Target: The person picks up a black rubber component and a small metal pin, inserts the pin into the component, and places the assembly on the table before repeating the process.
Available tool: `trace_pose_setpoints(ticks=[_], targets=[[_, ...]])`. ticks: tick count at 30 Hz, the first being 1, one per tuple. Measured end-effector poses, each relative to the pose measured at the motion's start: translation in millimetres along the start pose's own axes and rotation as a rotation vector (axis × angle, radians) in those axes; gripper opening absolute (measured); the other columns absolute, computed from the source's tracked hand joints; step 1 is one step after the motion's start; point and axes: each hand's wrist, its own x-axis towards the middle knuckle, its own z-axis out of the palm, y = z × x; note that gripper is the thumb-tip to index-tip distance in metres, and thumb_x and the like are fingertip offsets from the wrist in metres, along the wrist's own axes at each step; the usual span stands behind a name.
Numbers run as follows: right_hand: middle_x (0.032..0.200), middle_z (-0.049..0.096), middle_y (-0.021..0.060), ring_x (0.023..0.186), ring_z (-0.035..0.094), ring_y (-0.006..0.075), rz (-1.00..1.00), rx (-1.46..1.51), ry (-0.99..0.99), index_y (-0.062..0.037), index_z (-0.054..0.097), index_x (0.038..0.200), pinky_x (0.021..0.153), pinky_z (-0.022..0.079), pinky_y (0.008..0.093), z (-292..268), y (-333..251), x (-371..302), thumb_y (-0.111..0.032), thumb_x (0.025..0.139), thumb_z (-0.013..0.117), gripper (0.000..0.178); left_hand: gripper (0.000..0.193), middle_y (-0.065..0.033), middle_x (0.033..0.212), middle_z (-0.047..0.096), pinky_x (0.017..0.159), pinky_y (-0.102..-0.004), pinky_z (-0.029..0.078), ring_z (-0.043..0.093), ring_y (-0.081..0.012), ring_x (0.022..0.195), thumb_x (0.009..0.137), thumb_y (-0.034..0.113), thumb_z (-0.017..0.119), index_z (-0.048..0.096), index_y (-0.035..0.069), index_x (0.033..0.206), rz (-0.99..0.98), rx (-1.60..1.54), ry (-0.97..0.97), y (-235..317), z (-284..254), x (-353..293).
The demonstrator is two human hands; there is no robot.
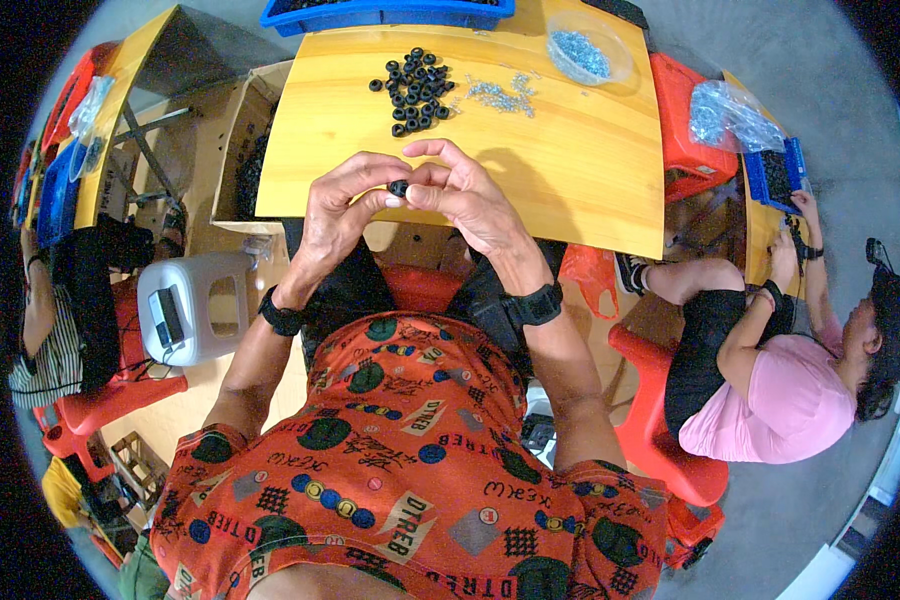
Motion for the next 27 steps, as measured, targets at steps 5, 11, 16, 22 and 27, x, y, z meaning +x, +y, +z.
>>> trace_pose_setpoints(ticks=[5, 11, 16, 22, 27], targets=[[0.099, 0.062, 0.0067, 0.093, 0.06, 0.0137, 0.017, 0.006, 0.018, -0.0065, 0.047, 0.128, 0.087, 0.047, 0.0282, 7.6, -1.0, -4.1, -0.007, 0.089, 0.067, 0.044, 0.031, -0.0114, 0.104, 0.067, 0.078, -0.031, 0.054, 0.065, -0.0227, 0.094, 0.076, -0.011, 0.064, 0.069, 0.001, 0.104, 0.118, 0.221, -0.016, 3.3, -0.6, -0.4], [0.097, 0.058, 0.0031, 0.095, 0.057, 0.0124, 0.017, 0.042, 0.035, -0.0058, 0.048, 0.126, 0.087, 0.046, 0.0267, 3.6, 16.5, -3.3, -0.007, 0.09, 0.065, 0.039, 0.032, -0.0127, 0.102, 0.068, 0.078, -0.0318, 0.055, 0.066, -0.0254, 0.093, 0.072, -0.014, 0.062, 0.069, 0.001, 0.1, 0.224, 0.31, -0.024, -2.7, 0.5, -3.3], [0.096, 0.057, 0.0024, 0.094, 0.057, 0.0123, 0.014, 0.11, 0.06, -0.0053, 0.047, 0.126, 0.086, 0.047, 0.0268, 9.7, 26.7, -6.4, -0.01, 0.091, 0.064, 0.039, 0.029, -0.0126, 0.102, 0.068, 0.079, -0.0319, 0.054, 0.065, -0.0249, 0.095, 0.074, -0.01, 0.064, 0.069, 0.0, 0.1, 0.175, 0.348, -0.018, 4.3, 4.5, -9.5], [0.108, 0.059, 0.007, 0.096, 0.058, 0.014, 0.021, 0.076, 0.111, -0.0049, 0.042, 0.134, 0.087, 0.047, 0.0288, 14.6, 23.1, 0.1, -0.019, 0.095, 0.06, 0.045, 0.023, -0.0108, 0.1, 0.067, 0.082, -0.0319, 0.052, 0.065, -0.0234, 0.094, 0.079, -0.004, 0.066, 0.068, 0.0, 0.101, 0.015, 0.302, 0.071, -2.7, -6.3, -7.5], [0.107, 0.064, 0.0098, 0.089, 0.06, 0.0132, -0.097, -0.446, 0.257, -0.003, 0.052, 0.126, 0.081, 0.049, 0.0278, -4.3, 23.4, -8.6, -0.023, 0.097, 0.057, 0.035, 0.023, -0.0159, 0.098, 0.066, 0.08, -0.0353, 0.051, 0.065, -0.031, 0.09, 0.079, -0.002, 0.065, 0.067, -0.002, 0.101, 0.02, 0.582, 0.26, -26.9, -42.5, -1.3]])
